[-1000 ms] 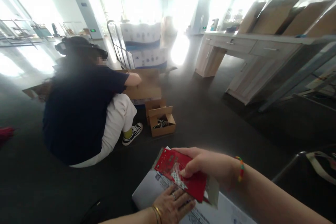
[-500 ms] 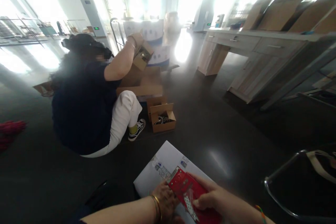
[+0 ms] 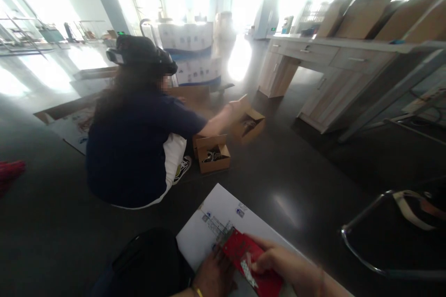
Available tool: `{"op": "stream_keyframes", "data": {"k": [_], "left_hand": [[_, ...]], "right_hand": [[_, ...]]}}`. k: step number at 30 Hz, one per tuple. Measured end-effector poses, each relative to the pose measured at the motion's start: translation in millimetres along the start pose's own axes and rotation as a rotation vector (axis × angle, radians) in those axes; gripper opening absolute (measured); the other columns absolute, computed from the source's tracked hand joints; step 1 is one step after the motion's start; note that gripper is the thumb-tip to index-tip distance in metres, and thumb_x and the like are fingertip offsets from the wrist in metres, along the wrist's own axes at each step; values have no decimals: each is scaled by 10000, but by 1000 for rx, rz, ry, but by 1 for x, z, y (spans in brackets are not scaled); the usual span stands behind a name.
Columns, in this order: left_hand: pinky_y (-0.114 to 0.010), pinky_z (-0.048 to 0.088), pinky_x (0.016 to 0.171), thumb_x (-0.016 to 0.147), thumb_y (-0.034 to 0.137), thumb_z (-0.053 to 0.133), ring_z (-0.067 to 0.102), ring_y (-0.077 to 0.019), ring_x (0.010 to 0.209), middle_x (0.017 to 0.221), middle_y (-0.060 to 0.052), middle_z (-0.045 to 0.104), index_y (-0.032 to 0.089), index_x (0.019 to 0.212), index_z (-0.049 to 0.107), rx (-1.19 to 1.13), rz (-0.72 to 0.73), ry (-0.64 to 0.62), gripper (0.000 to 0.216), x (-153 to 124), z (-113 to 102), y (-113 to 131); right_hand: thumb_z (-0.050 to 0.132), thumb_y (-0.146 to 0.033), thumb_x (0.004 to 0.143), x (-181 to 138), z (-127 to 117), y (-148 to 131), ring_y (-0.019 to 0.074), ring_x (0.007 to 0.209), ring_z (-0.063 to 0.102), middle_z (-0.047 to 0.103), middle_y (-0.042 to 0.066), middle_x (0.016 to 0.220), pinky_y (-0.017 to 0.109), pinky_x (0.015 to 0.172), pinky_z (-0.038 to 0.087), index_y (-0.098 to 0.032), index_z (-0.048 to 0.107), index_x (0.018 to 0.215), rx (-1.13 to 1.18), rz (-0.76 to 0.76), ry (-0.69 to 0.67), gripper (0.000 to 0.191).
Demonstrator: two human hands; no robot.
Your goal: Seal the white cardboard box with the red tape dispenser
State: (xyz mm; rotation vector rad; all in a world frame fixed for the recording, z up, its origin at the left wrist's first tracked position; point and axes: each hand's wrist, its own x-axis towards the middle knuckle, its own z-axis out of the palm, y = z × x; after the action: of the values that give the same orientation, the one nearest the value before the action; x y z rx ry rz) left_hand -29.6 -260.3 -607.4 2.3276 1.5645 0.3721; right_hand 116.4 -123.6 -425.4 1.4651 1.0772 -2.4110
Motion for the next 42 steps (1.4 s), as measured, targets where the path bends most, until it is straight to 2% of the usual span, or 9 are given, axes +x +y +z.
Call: {"op": "stream_keyframes", "data": {"k": [10, 16, 19, 21, 24, 26, 30, 35, 42], "left_hand": [[-467, 276, 1195, 876, 426, 568, 263, -252, 1430, 1559, -20, 280, 306, 1510, 134, -131, -62, -118, 778, 4, -19, -1], [-465, 295, 1177, 829, 223, 577, 286, -258, 1418, 1527, -74, 349, 245, 1447, 333, -212, 7, -213, 664, 9, -61, -2], [-341, 399, 1106, 832, 215, 491, 528, -201, 1223, 1200, -80, 653, 185, 1137, 621, -308, 119, -139, 334, -8, -87, -7], [-266, 493, 978, 816, 173, 453, 638, -153, 997, 966, -44, 721, 204, 933, 675, -330, 74, -26, 252, -18, -105, -14], [-290, 493, 996, 868, 148, 393, 609, -152, 1104, 1129, -34, 700, 215, 1088, 664, -217, -197, 195, 356, -5, -122, -33], [-379, 404, 1109, 923, 192, 345, 439, -204, 1328, 1368, -71, 558, 190, 1291, 566, -103, -370, 276, 429, 23, -119, -47], [-553, 265, 1156, 933, 287, 367, 194, -325, 1443, 1556, -119, 262, 188, 1448, 375, 91, -517, 171, 525, 77, -81, -61], [-565, 219, 1159, 944, 398, 339, 160, -324, 1451, 1572, -81, 201, 247, 1474, 299, 200, -508, 128, 553, 81, -52, -65], [-513, 212, 1162, 952, 398, 297, 181, -305, 1451, 1572, -83, 221, 226, 1477, 295, 303, -521, 91, 552, 78, -58, -60]], "right_hand": [[606, -154, 432, -3, -4, -22, 162, 702, 635, 691, 25, 756, 244, 652, 481, -122, 525, 1239, -10, 18, -40, 812], [589, -154, 409, 4, -10, -16, 130, 583, 579, 685, 17, 733, 232, 548, 454, -144, 597, 1140, -46, 54, -39, 732], [590, -159, 427, 13, -11, -11, 131, 614, 592, 702, 34, 778, 231, 571, 460, -144, 615, 1103, -42, 62, -59, 677], [593, -151, 425, 18, -9, -9, 140, 624, 599, 700, 36, 798, 240, 573, 461, -147, 612, 1093, -69, 57, -65, 668], [575, -126, 418, 21, -4, -5, 164, 666, 623, 682, 14, 792, 262, 602, 479, -162, 578, 1129, -94, 58, -22, 712], [565, -118, 420, 23, -1, -1, 167, 685, 626, 666, 3, 786, 268, 626, 483, -165, 569, 1133, -104, 41, 16, 714], [562, -102, 397, 32, 2, 7, 174, 692, 614, 653, 15, 803, 275, 626, 459, -158, 569, 1125, -135, 39, 49, 730], [562, -112, 399, 27, 1, 7, 142, 675, 584, 619, -11, 757, 265, 644, 448, -149, 589, 1081, -169, 18, 44, 683], [523, -94, 394, -73, -80, 63, 130, 634, 576, 670, 2, 819, 214, 538, 396, -195, 460, 1339, -190, 213, 147, 953]]}}
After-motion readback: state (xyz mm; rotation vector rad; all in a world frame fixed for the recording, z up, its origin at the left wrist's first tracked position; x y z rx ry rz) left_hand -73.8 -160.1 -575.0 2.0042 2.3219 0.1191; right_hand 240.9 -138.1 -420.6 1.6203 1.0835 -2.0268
